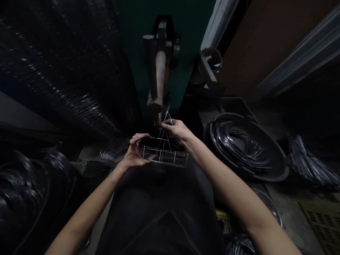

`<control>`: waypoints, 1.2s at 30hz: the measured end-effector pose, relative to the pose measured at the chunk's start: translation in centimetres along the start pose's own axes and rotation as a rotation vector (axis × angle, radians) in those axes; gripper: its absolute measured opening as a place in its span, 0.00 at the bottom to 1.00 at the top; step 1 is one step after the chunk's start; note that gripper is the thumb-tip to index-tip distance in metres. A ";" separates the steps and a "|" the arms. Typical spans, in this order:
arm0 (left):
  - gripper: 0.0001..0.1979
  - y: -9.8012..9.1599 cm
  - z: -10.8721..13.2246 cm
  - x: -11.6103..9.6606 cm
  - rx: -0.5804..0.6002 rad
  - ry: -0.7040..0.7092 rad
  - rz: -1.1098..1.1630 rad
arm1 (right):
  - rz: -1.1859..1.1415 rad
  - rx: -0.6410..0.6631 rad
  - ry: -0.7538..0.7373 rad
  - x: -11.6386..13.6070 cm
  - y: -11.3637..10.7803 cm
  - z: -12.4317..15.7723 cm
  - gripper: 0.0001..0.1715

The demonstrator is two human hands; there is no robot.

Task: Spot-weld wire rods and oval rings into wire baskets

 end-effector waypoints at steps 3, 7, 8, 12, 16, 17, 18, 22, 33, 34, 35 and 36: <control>0.45 0.0 0.4 0.6 -0.010 -0.032 0.003 | -0.035 0.018 0.030 -0.1 0.1 -0.1 0.12; 0.47 0.1 0.4 1.5 -0.014 -0.081 0.036 | -0.008 0.019 0.009 0.1 0.3 -0.4 0.10; 0.47 0.2 0.3 1.7 -0.014 -0.092 0.044 | 0.000 0.017 0.003 0.1 0.4 -0.5 0.10; 0.48 0.2 -0.3 2.0 -0.009 -0.089 0.069 | 0.033 0.008 -0.004 0.4 0.5 -0.9 0.13; 0.48 0.1 -0.9 2.4 -0.014 -0.102 0.080 | 0.044 0.000 -0.008 0.6 0.7 -1.5 0.13; 0.48 0.1 -1.0 2.5 -0.018 -0.112 0.080 | 0.043 0.006 -0.013 0.7 0.9 -1.6 0.13; 0.48 0.1 -1.1 2.7 -0.019 -0.122 0.079 | 0.044 0.012 -0.018 0.8 1.0 -1.8 0.13; 0.49 0.2 -1.4 3.2 -0.011 -0.149 0.094 | 0.052 0.005 -0.027 1.1 1.2 -2.1 0.15; 0.50 0.5 -2.4 4.9 0.011 -0.190 0.098 | 0.036 -0.032 -0.061 1.7 1.6 -3.8 0.20; 0.50 0.5 -2.5 5.0 0.013 -0.187 0.097 | 0.033 -0.032 -0.074 1.7 1.6 -4.1 0.19; 0.50 0.5 -2.7 5.0 0.010 -0.184 0.095 | 0.030 -0.030 -0.085 1.7 1.5 -4.4 0.19; 0.50 0.4 -2.8 5.0 0.005 -0.182 0.095 | 0.026 -0.027 -0.095 1.7 1.5 -4.6 0.18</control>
Point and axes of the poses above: each hand's wrist, its own z-axis away from the middle knuckle, its own y-axis out of the palm, x = y × z, the point moved 10 cm from there along -z, towards the middle knuckle, and after that the axes turned 15 degrees about -x, right-handed, at the moved point
